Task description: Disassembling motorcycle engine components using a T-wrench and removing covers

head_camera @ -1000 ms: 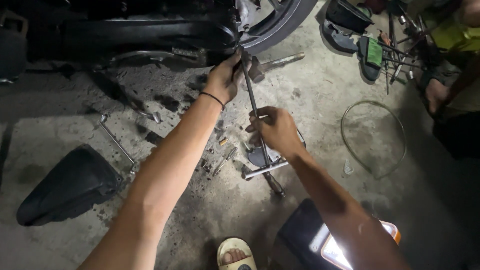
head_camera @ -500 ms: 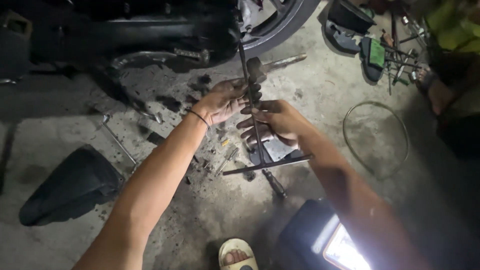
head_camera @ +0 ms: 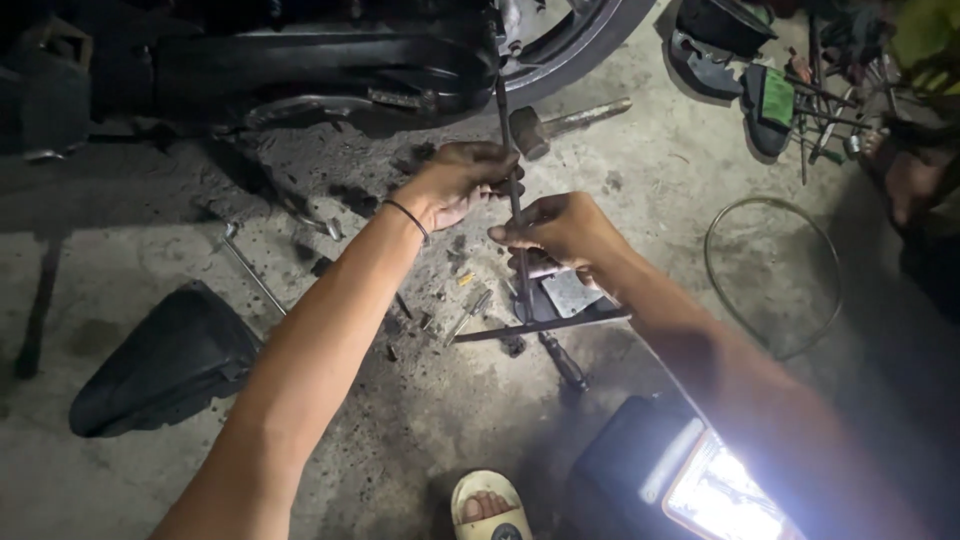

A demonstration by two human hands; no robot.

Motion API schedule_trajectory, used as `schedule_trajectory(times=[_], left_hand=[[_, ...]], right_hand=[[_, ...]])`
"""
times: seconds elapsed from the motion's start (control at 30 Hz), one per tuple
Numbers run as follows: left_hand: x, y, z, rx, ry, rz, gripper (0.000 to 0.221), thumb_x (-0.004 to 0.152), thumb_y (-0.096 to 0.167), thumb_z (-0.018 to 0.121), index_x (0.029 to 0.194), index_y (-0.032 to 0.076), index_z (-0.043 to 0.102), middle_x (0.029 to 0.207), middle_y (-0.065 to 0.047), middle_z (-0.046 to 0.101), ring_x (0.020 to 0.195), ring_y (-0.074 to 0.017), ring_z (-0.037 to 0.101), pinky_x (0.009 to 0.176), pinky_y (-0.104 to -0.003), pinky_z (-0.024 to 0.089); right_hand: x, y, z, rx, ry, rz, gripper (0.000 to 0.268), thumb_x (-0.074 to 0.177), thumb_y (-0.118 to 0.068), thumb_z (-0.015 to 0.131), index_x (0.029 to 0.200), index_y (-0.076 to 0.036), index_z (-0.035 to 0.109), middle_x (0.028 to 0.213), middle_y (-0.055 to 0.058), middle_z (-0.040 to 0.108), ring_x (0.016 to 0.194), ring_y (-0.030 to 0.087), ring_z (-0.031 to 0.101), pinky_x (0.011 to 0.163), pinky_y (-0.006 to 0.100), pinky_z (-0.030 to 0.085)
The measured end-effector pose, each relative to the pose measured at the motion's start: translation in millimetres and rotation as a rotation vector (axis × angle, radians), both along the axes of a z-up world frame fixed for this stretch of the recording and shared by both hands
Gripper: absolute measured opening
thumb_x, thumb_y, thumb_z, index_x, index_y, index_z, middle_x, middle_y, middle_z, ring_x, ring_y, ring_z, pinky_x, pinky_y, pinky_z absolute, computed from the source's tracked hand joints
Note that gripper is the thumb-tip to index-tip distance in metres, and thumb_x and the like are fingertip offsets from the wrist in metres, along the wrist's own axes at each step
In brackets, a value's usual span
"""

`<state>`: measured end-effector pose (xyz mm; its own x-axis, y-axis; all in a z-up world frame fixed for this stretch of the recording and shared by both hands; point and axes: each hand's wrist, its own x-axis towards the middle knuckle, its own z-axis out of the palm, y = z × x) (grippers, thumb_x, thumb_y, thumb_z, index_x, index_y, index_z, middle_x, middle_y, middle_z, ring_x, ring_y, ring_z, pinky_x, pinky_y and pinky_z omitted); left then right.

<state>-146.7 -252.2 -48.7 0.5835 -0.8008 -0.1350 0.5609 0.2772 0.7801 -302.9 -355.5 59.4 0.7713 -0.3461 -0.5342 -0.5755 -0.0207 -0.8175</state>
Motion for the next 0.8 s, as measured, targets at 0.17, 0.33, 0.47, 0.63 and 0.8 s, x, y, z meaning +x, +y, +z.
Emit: schedule_trajectory(times=[0.17,0.33,0.47,0.63,0.8], left_hand=[[1.3,-6.3,-19.1,0.107,-0.024,0.041,0.031,0.084,0.015,0.087,0.11,0.004,0.074,0.088,-0.01,0.078,0.067,-0.0184,0.076,0.055,-0.019,0.059],[-1.0,8.6,-12.5,0.046,0.082,-0.065,0.034,0.092,0.021,0.078,0.121,0.008,0.069,0.102,-0.008,0.079,0.088,-0.0197,0.078,0.076,-0.03,0.064],[-0.7,11.2,-5.6,0.127,-0.029,-0.026,0.042,0.088,0.01,0.08,0.127,0.0,0.066,0.095,-0.01,0.075,0.078,-0.0202,0.074,0.063,-0.025,0.059],[-2.3,-4.5,0.0,0.231,-0.044,0.073,0.044,0.075,0.013,0.093,0.112,-0.001,0.074,0.077,-0.012,0.073,0.063,-0.0193,0.07,0.056,-0.027,0.059],[-17.6,5.6,21.6,0.337,-0.033,0.172,0.032,0.074,0.016,0.093,0.097,0.0,0.077,0.064,-0.012,0.069,0.053,-0.0191,0.067,0.049,-0.027,0.058]], right_hand=[[10.0,1.7,-1.6,-0.035,0.056,0.097,0.027,0.079,-0.007,0.084,0.099,0.008,0.073,0.079,0.026,0.073,0.067,0.033,0.077,0.061,0.039,0.066],[14.7,-4.0,3.5,0.042,0.068,0.143,0.029,0.088,-0.002,0.074,0.11,0.015,0.067,0.09,0.031,0.073,0.08,0.038,0.077,0.07,0.046,0.066],[12.9,-1.5,6.8,0.146,0.067,0.176,0.034,0.095,-0.001,0.062,0.123,0.018,0.059,0.1,0.033,0.071,0.091,0.041,0.075,0.082,0.053,0.062],[24.8,-29.6,-25.0,0.082,0.022,0.191,0.032,0.096,-0.005,0.064,0.121,0.016,0.059,0.1,0.031,0.071,0.085,0.038,0.076,0.075,0.052,0.064],[14.1,-1.6,-15.6,0.018,-0.002,0.085,0.035,0.084,-0.006,0.08,0.114,0.005,0.067,0.083,0.026,0.073,0.065,0.036,0.077,0.055,0.044,0.066]])
